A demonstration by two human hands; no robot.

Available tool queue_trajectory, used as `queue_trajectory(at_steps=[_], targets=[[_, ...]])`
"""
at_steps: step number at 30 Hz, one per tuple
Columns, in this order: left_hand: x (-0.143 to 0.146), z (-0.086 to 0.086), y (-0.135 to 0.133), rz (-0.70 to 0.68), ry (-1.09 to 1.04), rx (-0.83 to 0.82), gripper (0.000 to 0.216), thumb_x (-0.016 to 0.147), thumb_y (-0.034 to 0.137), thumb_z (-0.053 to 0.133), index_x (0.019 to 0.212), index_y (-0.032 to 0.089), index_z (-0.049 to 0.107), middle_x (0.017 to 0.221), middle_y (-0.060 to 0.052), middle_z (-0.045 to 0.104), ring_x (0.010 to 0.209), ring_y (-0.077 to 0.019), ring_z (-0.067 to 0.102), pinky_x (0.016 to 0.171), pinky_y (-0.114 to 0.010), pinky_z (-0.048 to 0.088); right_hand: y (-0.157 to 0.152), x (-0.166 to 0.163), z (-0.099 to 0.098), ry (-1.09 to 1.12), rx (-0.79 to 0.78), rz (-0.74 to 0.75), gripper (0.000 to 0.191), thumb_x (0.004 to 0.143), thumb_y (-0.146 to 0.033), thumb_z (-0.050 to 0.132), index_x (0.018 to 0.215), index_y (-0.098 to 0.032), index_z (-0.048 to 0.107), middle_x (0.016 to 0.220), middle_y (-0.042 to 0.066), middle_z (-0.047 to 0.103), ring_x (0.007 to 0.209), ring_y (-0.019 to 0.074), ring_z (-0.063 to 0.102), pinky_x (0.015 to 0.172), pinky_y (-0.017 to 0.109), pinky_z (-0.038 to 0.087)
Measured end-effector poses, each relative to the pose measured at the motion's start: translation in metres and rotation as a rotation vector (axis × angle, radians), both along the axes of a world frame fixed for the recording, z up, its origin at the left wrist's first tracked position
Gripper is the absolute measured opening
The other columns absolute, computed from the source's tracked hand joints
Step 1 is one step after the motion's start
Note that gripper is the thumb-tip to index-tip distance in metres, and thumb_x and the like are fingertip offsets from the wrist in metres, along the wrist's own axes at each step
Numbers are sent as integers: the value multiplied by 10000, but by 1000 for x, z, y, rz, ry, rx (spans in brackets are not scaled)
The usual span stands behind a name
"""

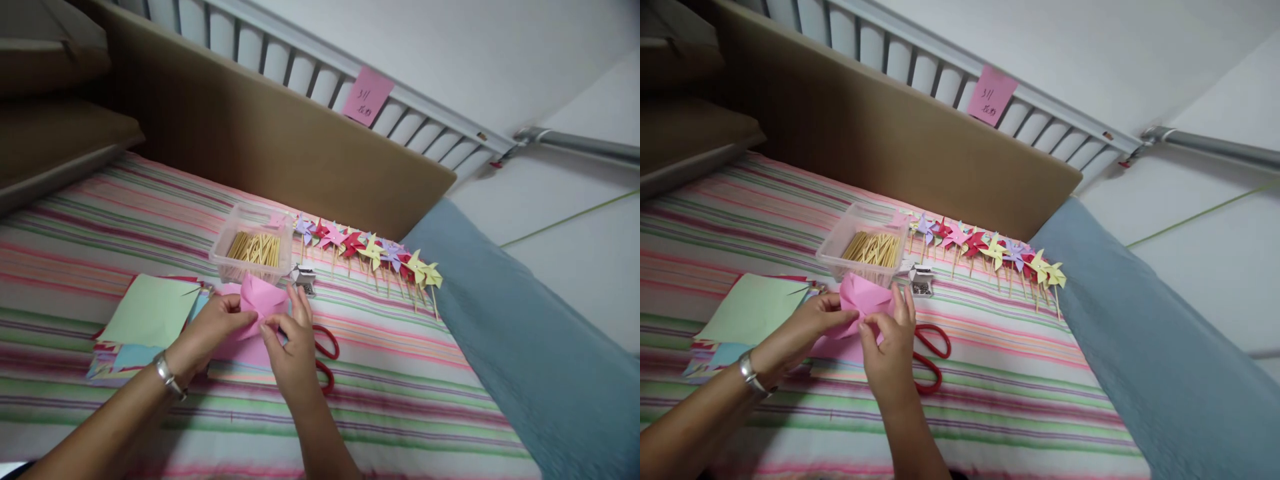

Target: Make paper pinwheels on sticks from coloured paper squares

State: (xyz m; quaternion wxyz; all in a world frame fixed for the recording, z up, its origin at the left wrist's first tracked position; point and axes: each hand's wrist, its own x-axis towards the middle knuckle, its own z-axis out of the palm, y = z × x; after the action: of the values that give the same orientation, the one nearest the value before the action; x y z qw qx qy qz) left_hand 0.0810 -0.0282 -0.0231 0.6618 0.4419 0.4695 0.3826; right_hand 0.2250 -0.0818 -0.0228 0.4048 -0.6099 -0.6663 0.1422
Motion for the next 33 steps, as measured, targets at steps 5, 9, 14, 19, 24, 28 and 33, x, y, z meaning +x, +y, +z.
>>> queue_trajectory(at_steps=[5, 9, 14, 19, 24, 28, 33], targets=[[3, 1, 0, -53, 41, 48, 141, 606, 278, 715, 609, 145, 669, 542, 30, 590, 502, -104, 454, 531, -233, 317, 1, 2, -1, -27, 9, -13, 94, 826, -202, 588, 763, -197, 658, 1478, 119, 356, 1403, 291, 193, 1068, 529, 267], [3, 1, 0, -72, 51, 57, 132, 599, 269, 711, 567, 158, 648, 502, 45, 552, 473, -98, 416, 505, -229, 285, 1, 1, -2, -10, 6, -33, 69, 801, -181, 614, 748, -206, 651, 1468, 104, 375, 1396, 296, 211, 1053, 539, 283], [2, 2, -2, -102, 70, 54, 138, 615, 286, 701, 614, 152, 669, 505, 43, 550, 479, -103, 413, 504, -229, 271, 2, 0, -2, 14, -10, -49, 78, 782, -166, 624, 719, -208, 642, 1449, 104, 400, 1391, 297, 221, 1048, 552, 279], [0, 3, -2, -141, 39, 35, 180, 638, 309, 694, 686, 135, 690, 582, 15, 605, 534, -117, 464, 543, -232, 306, 2, 1, -1, 19, -32, -59, 85, 774, -158, 626, 703, -203, 637, 1437, 112, 413, 1388, 294, 225, 1056, 541, 270], [0, 5, -1, -161, 86, 49, 167, 625, 295, 693, 647, 130, 672, 528, 32, 551, 499, -105, 422, 517, -230, 281, 2, -2, -4, 15, -17, -76, 97, 765, -142, 621, 689, -202, 625, 1429, 108, 422, 1385, 297, 232, 1063, 546, 254], [-3, 6, 2, -138, 154, 85, 120, 608, 261, 679, 574, 152, 645, 456, 57, 473, 449, -94, 352, 480, -231, 231, 4, 5, 4, 57, 7, -102, 166, 727, -151, 646, 883, -205, 645, 1415, 129, 433, 1347, 303, 315, 1064, 536, 278], [-6, 9, 2, -279, 134, 69, 66, 610, 219, 651, 564, 173, 658, 473, 41, 511, 431, -95, 332, 466, -237, 213, 5, 26, 25, 300, -185, -42, 535, 668, -181, 686, 1188, -219, 565, 1181, 95, 626, 1134, 276, 559, 966, 451, 429]])
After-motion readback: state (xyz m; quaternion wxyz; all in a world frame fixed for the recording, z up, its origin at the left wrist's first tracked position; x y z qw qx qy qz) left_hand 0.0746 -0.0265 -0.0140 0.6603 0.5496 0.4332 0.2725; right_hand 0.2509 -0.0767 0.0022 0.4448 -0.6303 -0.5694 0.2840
